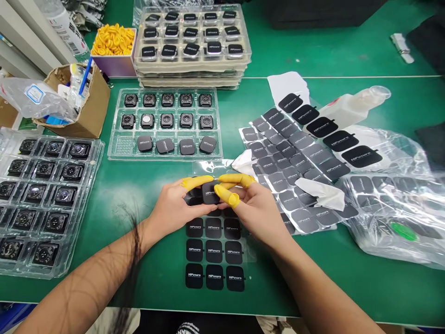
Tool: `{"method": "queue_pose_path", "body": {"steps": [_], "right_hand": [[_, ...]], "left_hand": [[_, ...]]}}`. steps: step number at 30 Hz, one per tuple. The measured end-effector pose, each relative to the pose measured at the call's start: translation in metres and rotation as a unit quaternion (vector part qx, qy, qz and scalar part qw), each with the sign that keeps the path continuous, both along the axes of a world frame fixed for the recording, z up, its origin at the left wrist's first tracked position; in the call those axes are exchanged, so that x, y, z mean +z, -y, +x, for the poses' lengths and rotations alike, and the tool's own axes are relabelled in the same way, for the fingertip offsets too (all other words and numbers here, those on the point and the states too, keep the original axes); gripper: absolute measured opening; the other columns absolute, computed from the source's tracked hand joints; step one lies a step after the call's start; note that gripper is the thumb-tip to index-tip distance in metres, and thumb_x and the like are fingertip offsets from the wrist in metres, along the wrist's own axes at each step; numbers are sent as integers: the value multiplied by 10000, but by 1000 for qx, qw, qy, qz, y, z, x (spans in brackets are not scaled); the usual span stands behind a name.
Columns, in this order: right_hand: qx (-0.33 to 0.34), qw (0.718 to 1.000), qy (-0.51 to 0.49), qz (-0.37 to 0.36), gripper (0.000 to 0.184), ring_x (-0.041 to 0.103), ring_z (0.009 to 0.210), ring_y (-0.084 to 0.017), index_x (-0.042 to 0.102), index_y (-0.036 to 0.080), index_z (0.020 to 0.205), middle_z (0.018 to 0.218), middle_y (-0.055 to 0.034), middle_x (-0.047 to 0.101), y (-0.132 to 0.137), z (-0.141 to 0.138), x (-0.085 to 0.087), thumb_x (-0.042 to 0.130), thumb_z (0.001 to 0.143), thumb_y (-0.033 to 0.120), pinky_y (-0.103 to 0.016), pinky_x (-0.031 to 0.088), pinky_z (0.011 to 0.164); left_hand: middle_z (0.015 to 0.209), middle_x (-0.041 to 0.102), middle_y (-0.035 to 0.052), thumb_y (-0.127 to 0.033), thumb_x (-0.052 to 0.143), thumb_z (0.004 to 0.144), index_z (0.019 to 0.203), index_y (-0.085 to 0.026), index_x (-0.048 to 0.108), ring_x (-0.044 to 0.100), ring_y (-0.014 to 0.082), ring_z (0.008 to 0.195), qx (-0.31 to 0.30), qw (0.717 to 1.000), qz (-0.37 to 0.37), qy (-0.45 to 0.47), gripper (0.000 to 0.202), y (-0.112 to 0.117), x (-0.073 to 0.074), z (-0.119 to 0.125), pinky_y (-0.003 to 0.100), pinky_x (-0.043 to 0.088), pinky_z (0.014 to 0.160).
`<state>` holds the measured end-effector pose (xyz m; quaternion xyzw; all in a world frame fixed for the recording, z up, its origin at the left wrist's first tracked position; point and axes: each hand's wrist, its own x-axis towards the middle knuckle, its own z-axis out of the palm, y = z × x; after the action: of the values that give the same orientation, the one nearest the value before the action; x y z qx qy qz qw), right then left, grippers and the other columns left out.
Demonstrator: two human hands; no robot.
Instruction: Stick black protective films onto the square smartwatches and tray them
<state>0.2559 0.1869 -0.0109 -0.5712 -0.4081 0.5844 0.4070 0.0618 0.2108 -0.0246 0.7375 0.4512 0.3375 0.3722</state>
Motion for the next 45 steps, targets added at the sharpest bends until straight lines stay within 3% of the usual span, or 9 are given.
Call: {"method": "queue_pose_path", "body": {"steps": [5,10,15,19,39,45], "right_hand": [[-54,998,-12,22,319,693,756,-175,721,217,937,896,-37,741,5,-7,-5,845,746,442,-336,597,736],[-57,997,-49,8,330,687,814,-178,731,226,912,898,-25,735,7,-11,-9,884,695,421,-342,598,780],[-61,996,-69,6,278,681,821,-168,739,234,858,876,-12,722,5,-9,-5,874,707,425,-326,609,765],[-81,993,-84,-37,342,681,840,-191,733,231,831,881,-16,707,2,-5,0,905,642,458,-348,634,721],[-52,995,-75,-42,336,663,797,-179,758,236,827,865,-18,719,1,-6,-6,930,607,422,-340,613,739],[-38,997,-57,-29,343,670,808,-186,734,225,848,894,-28,718,1,-6,-8,889,665,470,-352,607,751]], "left_hand": [[1093,775,26,-276,836,740,1151,-249,715,733,219,1000,21,1000,10,-5,429,3,0,3,365,591,948],[1087,775,24,-329,835,757,1160,-248,714,735,208,984,27,999,26,-4,429,5,-1,4,344,596,933],[1067,783,24,-304,833,755,1146,-235,716,739,204,962,29,999,37,-6,415,5,0,3,343,598,915],[1077,781,19,-281,837,735,1156,-251,714,741,212,955,34,999,23,-19,439,3,-1,3,356,604,902],[1104,775,26,-260,823,744,1187,-242,706,738,209,983,6,1000,21,-16,459,3,-2,2,354,603,922],[1092,775,20,-257,813,748,1184,-250,708,742,208,958,9,1000,21,-12,448,4,-2,2,352,609,899]]}}
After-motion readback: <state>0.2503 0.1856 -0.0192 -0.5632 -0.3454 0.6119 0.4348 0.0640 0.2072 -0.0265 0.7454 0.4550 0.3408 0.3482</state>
